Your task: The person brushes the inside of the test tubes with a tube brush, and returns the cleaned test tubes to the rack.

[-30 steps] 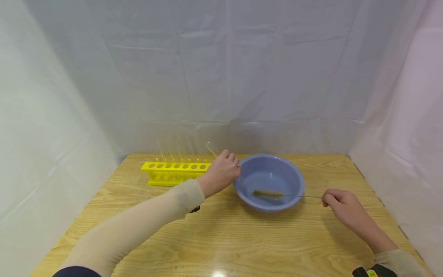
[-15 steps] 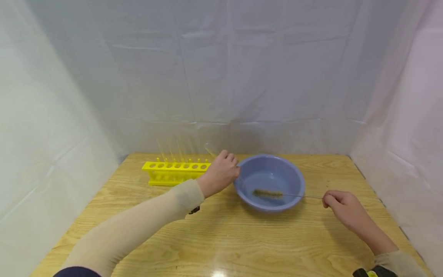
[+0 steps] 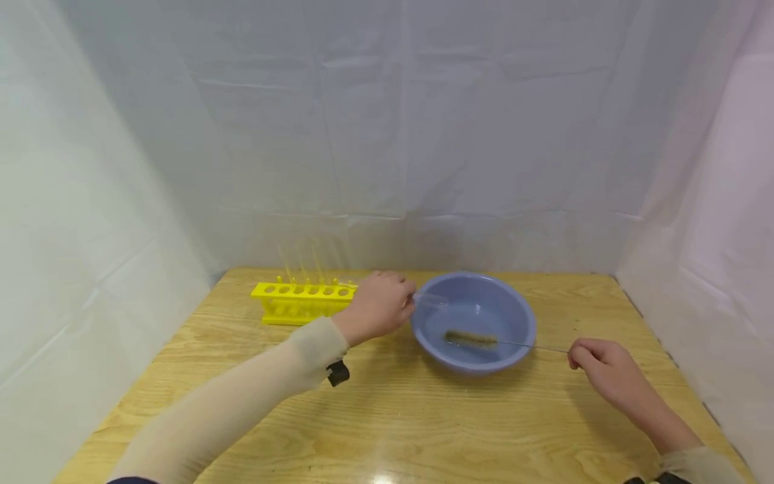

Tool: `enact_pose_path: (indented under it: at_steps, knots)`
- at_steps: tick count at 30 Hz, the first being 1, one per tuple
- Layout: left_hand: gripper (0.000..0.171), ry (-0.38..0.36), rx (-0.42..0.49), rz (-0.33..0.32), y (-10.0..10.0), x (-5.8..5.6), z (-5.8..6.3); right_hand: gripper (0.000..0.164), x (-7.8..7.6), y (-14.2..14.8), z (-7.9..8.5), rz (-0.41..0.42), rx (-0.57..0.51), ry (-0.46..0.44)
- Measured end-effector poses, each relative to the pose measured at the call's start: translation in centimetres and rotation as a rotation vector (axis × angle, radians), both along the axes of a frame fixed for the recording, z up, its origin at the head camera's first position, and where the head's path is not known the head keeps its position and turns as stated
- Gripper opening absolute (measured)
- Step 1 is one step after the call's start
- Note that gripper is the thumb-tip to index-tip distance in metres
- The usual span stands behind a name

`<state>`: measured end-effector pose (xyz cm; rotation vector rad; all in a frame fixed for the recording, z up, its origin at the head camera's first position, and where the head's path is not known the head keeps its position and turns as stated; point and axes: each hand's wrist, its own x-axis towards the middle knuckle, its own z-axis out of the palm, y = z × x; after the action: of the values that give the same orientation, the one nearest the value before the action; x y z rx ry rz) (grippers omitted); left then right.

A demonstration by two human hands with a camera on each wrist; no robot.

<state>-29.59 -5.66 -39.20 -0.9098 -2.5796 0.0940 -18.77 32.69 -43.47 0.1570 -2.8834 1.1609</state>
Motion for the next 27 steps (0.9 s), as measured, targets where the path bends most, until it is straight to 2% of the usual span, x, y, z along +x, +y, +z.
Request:
enact_pose_path:
  at_steps: [7,12,18,22,27]
  knots:
    - [0.013,-0.134,0.251,-0.034,-0.8,1.0,1.5,0.036,0.0,0.1,0.0,-0.009,-0.004,-0.015]
    - [0.013,-0.250,0.512,-0.069,-1.9,2.0,2.6,0.035,0.0,0.0,0.1,-0.009,-0.001,-0.019]
    - [0.017,-0.342,0.851,-0.154,-3.8,2.7,3.4,0.036,0.0,0.0,0.1,-0.007,0.004,-0.028]
    - [0.020,-0.358,1.008,-0.171,-5.4,2.7,4.0,0.037,0.0,-0.1,0.2,-0.013,-0.003,-0.042]
    - [0.023,-0.331,1.174,-0.147,-7.8,2.6,4.8,0.036,-0.1,-0.4,0.3,-0.010,-0.005,-0.045]
